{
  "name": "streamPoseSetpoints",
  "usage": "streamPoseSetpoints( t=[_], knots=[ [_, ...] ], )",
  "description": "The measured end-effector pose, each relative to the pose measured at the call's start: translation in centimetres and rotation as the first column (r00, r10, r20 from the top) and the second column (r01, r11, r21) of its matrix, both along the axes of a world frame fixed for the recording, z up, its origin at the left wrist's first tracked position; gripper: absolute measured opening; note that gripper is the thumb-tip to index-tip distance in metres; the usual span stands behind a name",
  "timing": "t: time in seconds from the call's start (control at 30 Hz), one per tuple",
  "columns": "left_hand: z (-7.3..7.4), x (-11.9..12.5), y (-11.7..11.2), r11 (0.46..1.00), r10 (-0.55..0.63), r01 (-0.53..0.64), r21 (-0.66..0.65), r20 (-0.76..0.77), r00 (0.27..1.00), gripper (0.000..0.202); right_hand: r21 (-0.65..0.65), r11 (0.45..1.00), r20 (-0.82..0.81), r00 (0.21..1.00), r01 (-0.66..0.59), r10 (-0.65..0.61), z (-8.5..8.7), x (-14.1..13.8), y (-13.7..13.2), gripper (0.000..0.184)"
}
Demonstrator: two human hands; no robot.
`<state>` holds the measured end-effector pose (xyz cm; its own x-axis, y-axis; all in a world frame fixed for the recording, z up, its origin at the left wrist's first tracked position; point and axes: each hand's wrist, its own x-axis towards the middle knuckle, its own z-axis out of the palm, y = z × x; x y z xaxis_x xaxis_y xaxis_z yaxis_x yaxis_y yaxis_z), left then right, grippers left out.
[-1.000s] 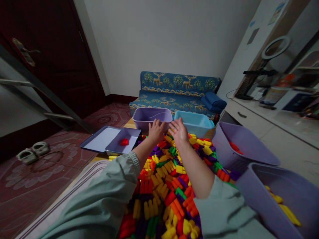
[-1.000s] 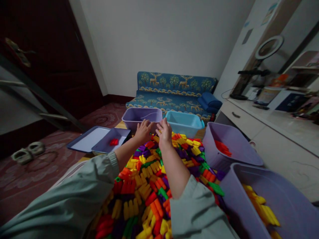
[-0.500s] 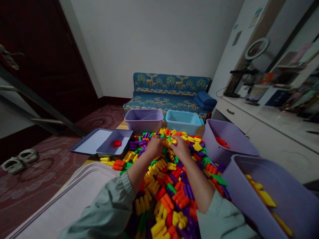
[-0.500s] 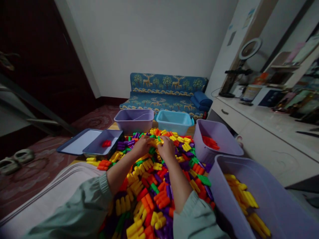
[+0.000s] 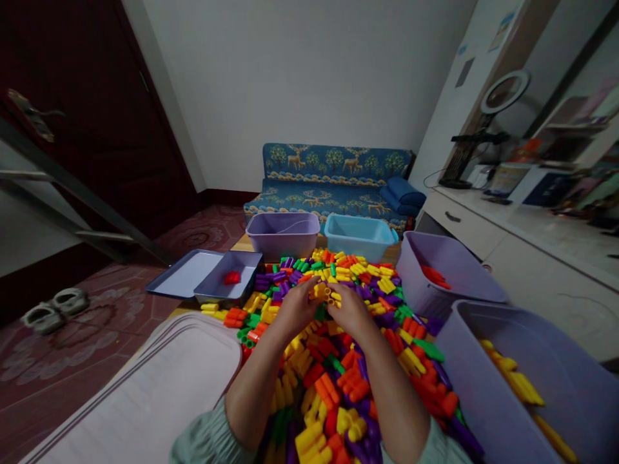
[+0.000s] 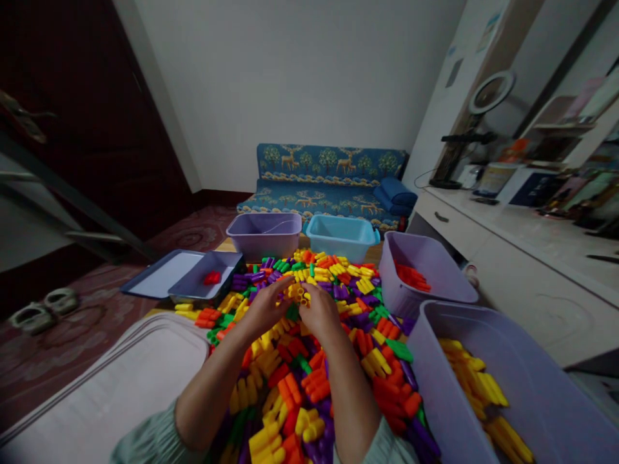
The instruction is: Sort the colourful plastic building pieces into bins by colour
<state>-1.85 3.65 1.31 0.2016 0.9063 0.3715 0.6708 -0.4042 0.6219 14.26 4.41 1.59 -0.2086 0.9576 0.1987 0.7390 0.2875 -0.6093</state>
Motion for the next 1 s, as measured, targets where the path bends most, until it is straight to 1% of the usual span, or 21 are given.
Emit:
streamPoseSetpoints(
  t=[0.07, 0.17, 0.23, 0.3, 0.37, 0.43, 0.53, 0.6, 0.67, 0.7, 0.77, 0.8, 0.83, 0.9, 0.97, 1.0],
  knots=[
    [-0.1, -0.3, -0.1, 0.999, 0.033, -0.034, 0.024, 0.031, 0.999, 0.054, 0.015, 1.0, -0.026, 0.999, -0.018, 0.019, -0.2, 0.4, -0.4, 0.049],
    [-0.6, -0.5, 0.5, 0.978, 0.193, -0.194, 0.072, 0.029, 0.981, 0.065, 0.035, 0.999, -0.08, 0.996, -0.027, 0.03, -0.7, 0.9, -0.9, 0.042],
    [-1.1, -0.4, 1.2, 0.963, 0.267, -0.265, 0.056, -0.019, 0.964, 0.072, 0.038, 0.999, -0.115, 0.993, -0.022, 0.026, -0.9, 1.2, -1.1, 0.041],
    [-1.4, -0.2, 1.8, 0.963, 0.269, -0.27, 0.011, -0.114, 0.956, 0.072, 0.03, 0.999, -0.152, 0.988, -0.015, 0.019, -0.9, 1.5, -1.3, 0.04],
    [-1.4, -0.1, 2.3, 0.969, 0.234, -0.244, -0.02, -0.224, 0.946, 0.065, 0.017, 1.0, -0.194, 0.981, 0.007, -0.003, -0.9, 1.7, -1.3, 0.037],
    [-1.2, -0.2, 2.6, 0.978, 0.184, -0.206, -0.044, -0.293, 0.938, 0.056, 0.011, 0.999, -0.228, 0.973, 0.047, -0.043, -0.9, 1.9, -1.2, 0.033],
    [-0.9, -0.3, 2.6, 0.979, 0.144, -0.18, -0.1, -0.289, 0.946, 0.046, 0.016, 0.996, -0.235, 0.969, 0.089, -0.083, -0.8, 2.2, -1.2, 0.03],
    [-0.8, -0.3, 2.4, 0.971, 0.168, -0.204, -0.125, -0.254, 0.953, 0.038, 0.016, 0.996, -0.217, 0.973, 0.087, -0.082, -0.8, 2.3, -1.2, 0.03],
    [-0.7, -0.2, 1.9, 0.964, 0.227, -0.246, -0.101, -0.171, 0.959, 0.029, 0.013, 0.997, -0.207, 0.975, 0.081, -0.076, -0.6, 2.3, -1.2, 0.029],
    [-0.5, -0.1, 1.6, 0.961, 0.259, -0.266, -0.075, -0.093, 0.961, 0.024, 0.012, 0.996, -0.216, 0.973, 0.083, -0.078, -0.5, 2.4, -1.3, 0.028],
    [-0.2, 0.1, 0.9, 0.961, 0.276, -0.269, -0.064, 0.145, 0.95, 0.019, 0.027, 0.995, -0.255, 0.963, 0.097, -0.087, -0.2, 2.4, -1.4, 0.027],
    [0.1, 0.2, 0.5, 0.968, 0.25, -0.231, -0.099, 0.284, 0.926, 0.018, 0.039, 0.994, -0.29, 0.953, 0.102, -0.087, 0.0, 2.3, -1.4, 0.027],
    [0.3, 0.3, 0.2, 0.975, 0.212, -0.161, -0.154, 0.418, 0.883, 0.019, 0.045, 0.995, -0.336, 0.939, 0.095, -0.074, 0.2, 2.2, -1.5, 0.028],
    [0.5, 0.5, -0.5, 0.965, 0.135, 0.045, -0.259, 0.636, 0.76, 0.022, 0.018, 0.999, -0.437, 0.899, 0.04, -0.029, 0.6, 1.9, -1.8, 0.034],
    [0.6, 0.6, -1.1, 0.928, 0.082, 0.228, -0.294, 0.759, 0.646, 0.032, -0.055, 0.997, -0.535, 0.845, -0.058, 0.02, 0.8, 1.5, -2.1, 0.045],
    [0.5, 0.7, -1.2, 0.91, 0.062, 0.292, -0.294, 0.793, 0.606, 0.039, -0.091, 0.991, -0.569, 0.822, -0.102, 0.032, 0.8, 1.2, -2.2, 0.049]
  ],
)
